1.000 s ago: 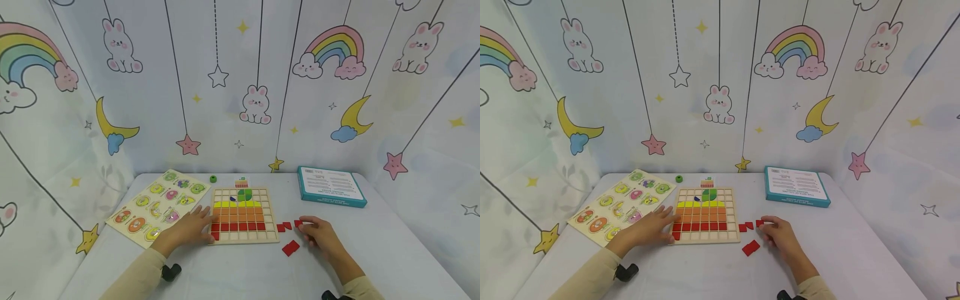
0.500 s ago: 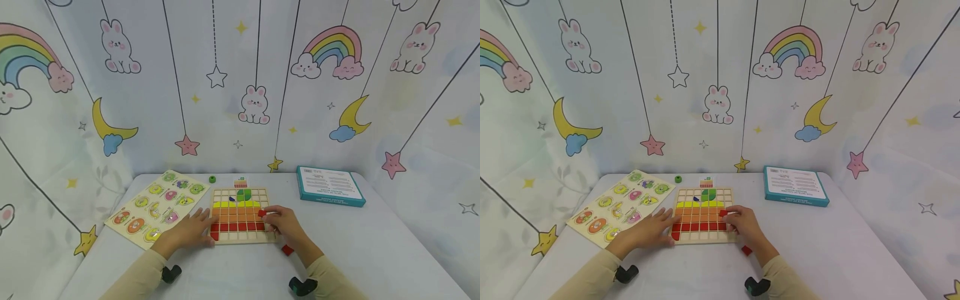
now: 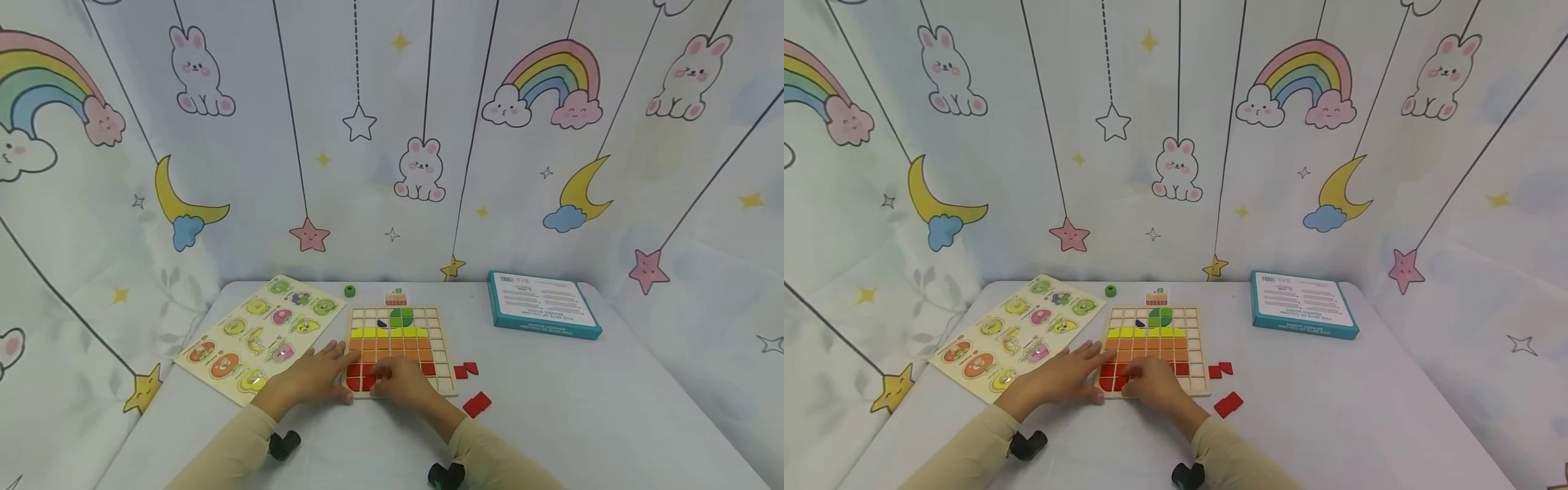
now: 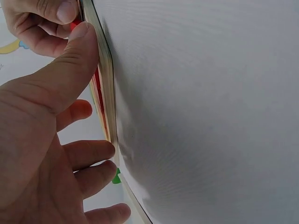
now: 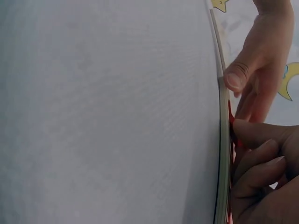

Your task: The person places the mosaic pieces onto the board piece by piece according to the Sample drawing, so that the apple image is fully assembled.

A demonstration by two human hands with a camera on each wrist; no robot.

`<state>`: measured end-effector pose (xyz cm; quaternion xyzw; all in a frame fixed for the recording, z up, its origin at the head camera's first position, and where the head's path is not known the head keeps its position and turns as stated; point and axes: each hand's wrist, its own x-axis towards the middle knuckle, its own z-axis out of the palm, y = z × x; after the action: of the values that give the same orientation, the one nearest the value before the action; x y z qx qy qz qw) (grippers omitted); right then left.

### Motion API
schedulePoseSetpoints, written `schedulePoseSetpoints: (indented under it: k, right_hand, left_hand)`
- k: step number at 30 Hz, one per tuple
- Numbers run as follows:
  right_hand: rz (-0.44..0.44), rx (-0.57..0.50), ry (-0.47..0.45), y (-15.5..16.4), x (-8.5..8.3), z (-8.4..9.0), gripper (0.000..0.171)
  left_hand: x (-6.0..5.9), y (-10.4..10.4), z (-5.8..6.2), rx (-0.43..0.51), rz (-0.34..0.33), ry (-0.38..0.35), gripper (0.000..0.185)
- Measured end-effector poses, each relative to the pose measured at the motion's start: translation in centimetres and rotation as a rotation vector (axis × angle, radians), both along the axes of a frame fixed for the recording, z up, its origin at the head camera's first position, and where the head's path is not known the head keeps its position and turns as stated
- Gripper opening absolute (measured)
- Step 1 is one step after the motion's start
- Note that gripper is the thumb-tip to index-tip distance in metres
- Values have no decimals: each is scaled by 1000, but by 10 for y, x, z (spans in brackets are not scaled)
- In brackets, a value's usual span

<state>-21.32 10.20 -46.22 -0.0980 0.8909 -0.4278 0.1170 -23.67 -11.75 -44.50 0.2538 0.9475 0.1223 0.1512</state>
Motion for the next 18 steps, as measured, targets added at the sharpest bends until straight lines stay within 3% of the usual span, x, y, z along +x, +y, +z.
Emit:
schedulePoseSetpoints:
  k: [4, 9, 13, 18]
  right_hand:
    - [22, 34, 49, -3, 1, -1, 22]
    - [10, 21, 40, -2, 2, 1, 24]
    - [-67, -46, -11, 14, 3, 6, 28]
    - [-224, -245, -70, 67, 5, 13, 41]
  left_hand:
    - [-1, 0, 1, -5, 0, 1, 85]
    - [0, -2, 2, -7, 4, 2, 85]
    - [0, -2, 3, 3, 5, -2, 84]
    - [-1, -1, 2, 22, 16, -28, 83]
